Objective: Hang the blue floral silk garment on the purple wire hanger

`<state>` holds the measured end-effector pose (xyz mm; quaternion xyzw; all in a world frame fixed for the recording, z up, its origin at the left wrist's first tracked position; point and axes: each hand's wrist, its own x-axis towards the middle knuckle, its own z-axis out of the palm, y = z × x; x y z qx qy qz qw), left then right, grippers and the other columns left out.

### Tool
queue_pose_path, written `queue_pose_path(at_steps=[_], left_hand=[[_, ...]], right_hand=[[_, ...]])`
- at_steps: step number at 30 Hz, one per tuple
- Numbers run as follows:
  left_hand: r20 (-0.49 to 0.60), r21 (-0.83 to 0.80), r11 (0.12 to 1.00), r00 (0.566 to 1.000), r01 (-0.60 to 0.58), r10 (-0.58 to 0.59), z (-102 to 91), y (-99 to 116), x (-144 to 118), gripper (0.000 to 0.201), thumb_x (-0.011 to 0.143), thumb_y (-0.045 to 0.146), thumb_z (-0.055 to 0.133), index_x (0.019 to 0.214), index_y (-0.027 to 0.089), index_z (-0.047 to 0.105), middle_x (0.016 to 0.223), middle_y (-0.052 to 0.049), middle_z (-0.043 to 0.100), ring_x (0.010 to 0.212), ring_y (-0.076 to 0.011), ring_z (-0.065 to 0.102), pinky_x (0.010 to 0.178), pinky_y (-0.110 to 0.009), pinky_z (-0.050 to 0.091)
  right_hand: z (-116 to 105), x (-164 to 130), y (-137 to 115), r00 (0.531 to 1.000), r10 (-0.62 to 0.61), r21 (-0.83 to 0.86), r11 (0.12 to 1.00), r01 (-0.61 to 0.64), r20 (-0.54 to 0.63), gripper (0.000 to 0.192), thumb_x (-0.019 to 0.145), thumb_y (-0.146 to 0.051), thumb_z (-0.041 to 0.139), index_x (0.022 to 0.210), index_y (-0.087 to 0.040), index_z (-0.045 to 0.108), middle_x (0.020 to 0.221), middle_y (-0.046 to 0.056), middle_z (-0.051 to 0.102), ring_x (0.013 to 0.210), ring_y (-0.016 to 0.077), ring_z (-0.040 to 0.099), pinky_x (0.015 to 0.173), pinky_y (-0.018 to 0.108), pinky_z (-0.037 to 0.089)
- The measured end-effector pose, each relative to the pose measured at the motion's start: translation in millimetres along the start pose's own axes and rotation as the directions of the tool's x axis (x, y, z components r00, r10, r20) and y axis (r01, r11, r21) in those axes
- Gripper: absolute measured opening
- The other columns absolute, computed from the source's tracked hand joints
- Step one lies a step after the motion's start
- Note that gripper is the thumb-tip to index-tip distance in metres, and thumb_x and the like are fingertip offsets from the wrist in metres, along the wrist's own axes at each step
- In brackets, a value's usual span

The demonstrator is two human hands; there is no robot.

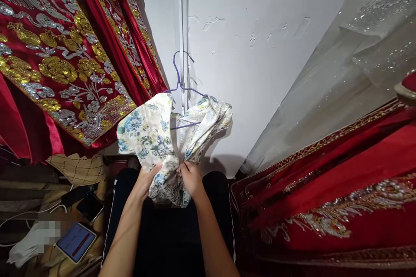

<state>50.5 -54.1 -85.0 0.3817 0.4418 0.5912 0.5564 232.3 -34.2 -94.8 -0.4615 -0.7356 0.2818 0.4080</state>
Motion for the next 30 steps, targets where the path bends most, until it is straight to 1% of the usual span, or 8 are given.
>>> queue_pose_path(at_steps=[3, 5, 7, 9, 13, 17, 21, 30], left_hand=[[-0.265, 0.156, 0.978, 0.949, -0.135, 0.174, -4.6, -4, 1, 0.054, 0.079, 0.043, 0.076, 0.124, 0.017, 0.06, 0.129, -0.015, 0.066, 0.126, -0.0339, 0.06, 0.108, -0.045, 0.047], [-0.433, 0.365, 0.896, 0.806, -0.253, 0.404, -1.3, -13, -3, 0.06, 0.081, 0.04, 0.074, 0.133, 0.02, 0.051, 0.142, -0.016, 0.053, 0.136, -0.033, 0.049, 0.115, -0.048, 0.038], [-0.416, 0.576, 0.759, 0.691, -0.303, 0.591, 7.0, -25, -11, 0.063, 0.081, 0.035, 0.074, 0.136, 0.024, 0.046, 0.154, -0.016, 0.037, 0.146, -0.0328, 0.033, 0.121, -0.05, 0.027], [-0.234, 0.655, 0.674, 0.757, -0.341, 0.611, 17.6, -38, -19, 0.051, 0.082, 0.028, 0.071, 0.129, 0.025, 0.053, 0.151, -0.015, 0.04, 0.146, -0.0328, 0.032, 0.121, -0.05, 0.025], [0.039, 0.519, 0.763, 0.903, -0.385, 0.429, 33.2, -54, -23, 0.032, 0.084, 0.021, 0.061, 0.116, 0.024, 0.061, 0.114, -0.009, 0.064, 0.11, -0.0267, 0.061, 0.1, -0.04, 0.047], [0.13, 0.475, 0.776, 0.906, -0.414, 0.403, 33.5, -53, -18, 0.005, 0.087, 0.024, 0.058, 0.087, 0.023, 0.063, 0.086, -0.004, 0.061, 0.083, -0.0214, 0.06, 0.079, -0.033, 0.049], [0.188, 0.491, 0.766, 0.91, -0.414, 0.371, 29.4, -52, -15, 0.018, 0.093, 0.031, 0.055, 0.078, 0.023, 0.062, 0.081, -0.004, 0.057, 0.075, -0.0201, 0.056, 0.07, -0.032, 0.045], [0.314, 0.533, 0.704, 0.882, -0.469, 0.351, 36.0, -43, 15, 0.018, 0.091, 0.026, 0.058, 0.076, 0.021, 0.066, 0.078, -0.006, 0.061, 0.074, -0.0208, 0.059, 0.07, -0.033, 0.047]], right_hand=[[1, -9, -8, 0.984, 0.177, 0.187, 0.967, -0.173, -0.005, 0.048, 0.099, -0.055, 0.036, 0.066, -0.025, 0.054, 0.061, 0.007, 0.062, 0.05, 0.0237, 0.056, 0.047, 0.04, 0.047], [3, -14, -12, 0.961, 0.277, 0.317, 0.91, -0.269, 0.02, 0.045, 0.095, -0.059, 0.044, 0.066, -0.026, 0.052, 0.058, 0.005, 0.057, 0.051, 0.0243, 0.054, 0.05, 0.04, 0.045], [6, -17, -15, 0.945, 0.323, 0.389, 0.865, -0.316, 0.049, 0.042, 0.091, -0.062, 0.048, 0.067, -0.027, 0.053, 0.059, 0.005, 0.054, 0.054, 0.0257, 0.055, 0.052, 0.042, 0.044], [10, -18, -18, 0.944, 0.32, 0.407, 0.854, -0.324, 0.079, 0.039, 0.089, -0.062, 0.051, 0.07, -0.028, 0.055, 0.063, 0.006, 0.058, 0.057, 0.0274, 0.058, 0.053, 0.043, 0.045], [10, -18, -23, 0.937, 0.299, 0.426, 0.834, -0.349, 0.182, 0.031, 0.085, -0.058, 0.058, 0.075, -0.029, 0.062, 0.069, 0.005, 0.067, 0.055, 0.0258, 0.06, 0.051, 0.041, 0.048], [-11, -11, -35, 0.922, 0.319, 0.441, 0.811, -0.385, 0.22, 0.031, 0.089, -0.047, 0.054, 0.071, -0.025, 0.064, 0.059, 0.003, 0.066, 0.041, 0.0165, 0.046, 0.042, 0.033, 0.04], [-56, 31, -65, 0.93, 0.347, 0.537, 0.766, -0.353, 0.116, 0.023, 0.085, -0.037, 0.062, 0.071, -0.019, 0.066, 0.056, 0.001, 0.064, 0.038, 0.0092, 0.037, 0.038, 0.024, 0.029], [-117, 126, -148, 0.974, 0.042, 0.535, 0.841, 0.085, -0.222, 0.027, 0.093, -0.039, 0.06, 0.078, -0.017, 0.064, 0.063, 0.001, 0.062, 0.043, 0.0048, 0.042, 0.038, 0.02, 0.03]])
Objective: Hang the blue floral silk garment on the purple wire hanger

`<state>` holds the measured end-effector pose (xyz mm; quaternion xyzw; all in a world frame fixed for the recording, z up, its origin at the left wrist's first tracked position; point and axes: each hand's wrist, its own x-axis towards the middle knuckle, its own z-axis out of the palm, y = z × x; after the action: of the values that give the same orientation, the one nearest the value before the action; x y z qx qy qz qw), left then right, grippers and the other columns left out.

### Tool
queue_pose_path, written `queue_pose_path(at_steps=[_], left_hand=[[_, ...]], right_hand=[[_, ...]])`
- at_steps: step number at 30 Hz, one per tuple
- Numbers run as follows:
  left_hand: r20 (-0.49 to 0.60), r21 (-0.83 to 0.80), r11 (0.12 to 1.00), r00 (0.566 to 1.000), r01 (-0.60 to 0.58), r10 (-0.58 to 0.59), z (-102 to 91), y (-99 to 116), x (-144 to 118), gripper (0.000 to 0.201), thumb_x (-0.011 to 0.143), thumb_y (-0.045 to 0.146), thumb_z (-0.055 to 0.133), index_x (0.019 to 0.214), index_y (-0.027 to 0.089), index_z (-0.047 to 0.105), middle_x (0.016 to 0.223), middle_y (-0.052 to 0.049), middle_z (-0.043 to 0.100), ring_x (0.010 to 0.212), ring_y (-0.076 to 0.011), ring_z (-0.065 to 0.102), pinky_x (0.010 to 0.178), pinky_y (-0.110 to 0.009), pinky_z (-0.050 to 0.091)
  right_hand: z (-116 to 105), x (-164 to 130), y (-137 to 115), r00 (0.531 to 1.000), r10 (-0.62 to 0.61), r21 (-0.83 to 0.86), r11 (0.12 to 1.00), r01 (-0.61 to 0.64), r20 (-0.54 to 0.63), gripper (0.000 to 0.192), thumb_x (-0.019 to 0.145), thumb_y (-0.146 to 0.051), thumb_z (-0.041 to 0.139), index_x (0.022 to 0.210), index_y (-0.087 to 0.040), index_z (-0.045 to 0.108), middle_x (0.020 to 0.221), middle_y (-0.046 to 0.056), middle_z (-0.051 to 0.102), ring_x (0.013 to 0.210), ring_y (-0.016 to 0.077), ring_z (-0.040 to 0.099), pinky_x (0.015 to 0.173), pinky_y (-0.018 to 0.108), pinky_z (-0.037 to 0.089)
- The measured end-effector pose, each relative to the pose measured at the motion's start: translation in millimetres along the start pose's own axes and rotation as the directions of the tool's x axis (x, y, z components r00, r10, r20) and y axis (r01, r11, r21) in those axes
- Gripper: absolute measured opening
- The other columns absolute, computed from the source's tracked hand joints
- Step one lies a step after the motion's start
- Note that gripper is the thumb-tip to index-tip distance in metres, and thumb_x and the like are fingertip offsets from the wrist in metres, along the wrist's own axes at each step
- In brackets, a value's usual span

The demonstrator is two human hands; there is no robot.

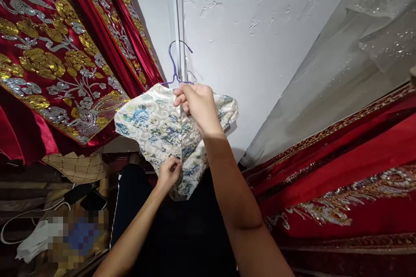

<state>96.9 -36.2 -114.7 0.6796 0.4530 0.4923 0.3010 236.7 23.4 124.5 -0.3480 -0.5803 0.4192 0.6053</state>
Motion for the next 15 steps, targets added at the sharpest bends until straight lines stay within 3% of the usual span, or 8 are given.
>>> queue_pose_path(at_steps=[3, 5, 7, 9, 11, 15], left_hand=[[0.006, -0.023, 0.999, 0.999, -0.042, 0.042, -15.5, 31, 30, 0.013, 0.089, 0.028, 0.063, 0.094, 0.021, 0.072, 0.093, -0.008, 0.069, 0.089, -0.0221, 0.064, 0.082, -0.034, 0.05], [-0.034, -0.089, 0.983, 0.987, -0.161, 0.159, -30.6, 69, 54, 0.035, 0.091, 0.029, 0.063, 0.125, 0.022, 0.065, 0.109, -0.009, 0.07, 0.101, -0.0216, 0.065, 0.092, -0.034, 0.05], [-0.14, -0.1, 0.955, 0.954, -0.28, 0.265, -48.1, 111, 80, 0.043, 0.096, 0.027, 0.057, 0.138, 0.023, 0.056, 0.113, -0.008, 0.069, 0.103, -0.0193, 0.065, 0.093, -0.034, 0.05], [-0.112, -0.009, 0.938, 0.933, -0.345, 0.342, -65.3, 146, 103, 0.033, 0.097, 0.025, 0.055, 0.129, 0.021, 0.063, 0.108, -0.007, 0.071, 0.095, -0.0176, 0.065, 0.088, -0.031, 0.05], [-0.058, 0.096, 0.914, 0.915, -0.394, 0.4, -79.2, 167, 118, 0.022, 0.095, 0.023, 0.056, 0.111, 0.018, 0.071, 0.097, -0.005, 0.072, 0.085, -0.0161, 0.065, 0.08, -0.029, 0.05], [-0.018, 0.246, 0.87, 0.895, -0.428, 0.445, -91.6, 173, 122, 0.014, 0.091, 0.018, 0.061, 0.093, 0.015, 0.074, 0.081, -0.002, 0.072, 0.072, -0.014, 0.062, 0.071, -0.027, 0.047]], right_hand=[[3, -13, 5, 1.0, 0.009, -0.019, 1.0, -0.008, 0.03, 0.024, 0.094, -0.035, 0.057, 0.077, -0.018, 0.063, 0.058, -0.001, 0.06, 0.042, 0.0057, 0.042, 0.038, 0.02, 0.031], [3, -24, 12, 0.999, 0.032, -0.042, 0.999, -0.031, 0.035, 0.023, 0.093, -0.032, 0.056, 0.075, -0.019, 0.062, 0.055, -0.001, 0.058, 0.041, 0.0066, 0.043, 0.039, 0.021, 0.031], [3, -32, 15, 0.999, 0.039, -0.077, 0.996, -0.037, 0.019, 0.023, 0.092, -0.031, 0.056, 0.074, -0.019, 0.061, 0.053, -0.002, 0.057, 0.041, 0.0074, 0.043, 0.04, 0.022, 0.031], [4, -35, 16, 1.0, 0.015, -0.11, 0.994, -0.013, 0.015, 0.022, 0.093, -0.032, 0.056, 0.075, -0.02, 0.061, 0.054, -0.002, 0.057, 0.042, 0.0082, 0.043, 0.041, 0.022, 0.032], [5, -35, 18, 1.0, -0.018, -0.134, 0.991, 0.02, 0.013, 0.022, 0.093, -0.034, 0.057, 0.076, -0.02, 0.061, 0.054, -0.002, 0.056, 0.043, 0.0087, 0.043, 0.043, 0.023, 0.032], [6, -38, 37, 0.999, -0.012, -0.125, 0.992, 0.008, -0.03, 0.025, 0.092, -0.036, 0.06, 0.074, -0.019, 0.06, 0.05, -0.003, 0.052, 0.044, 0.0094, 0.043, 0.045, 0.023, 0.031]])
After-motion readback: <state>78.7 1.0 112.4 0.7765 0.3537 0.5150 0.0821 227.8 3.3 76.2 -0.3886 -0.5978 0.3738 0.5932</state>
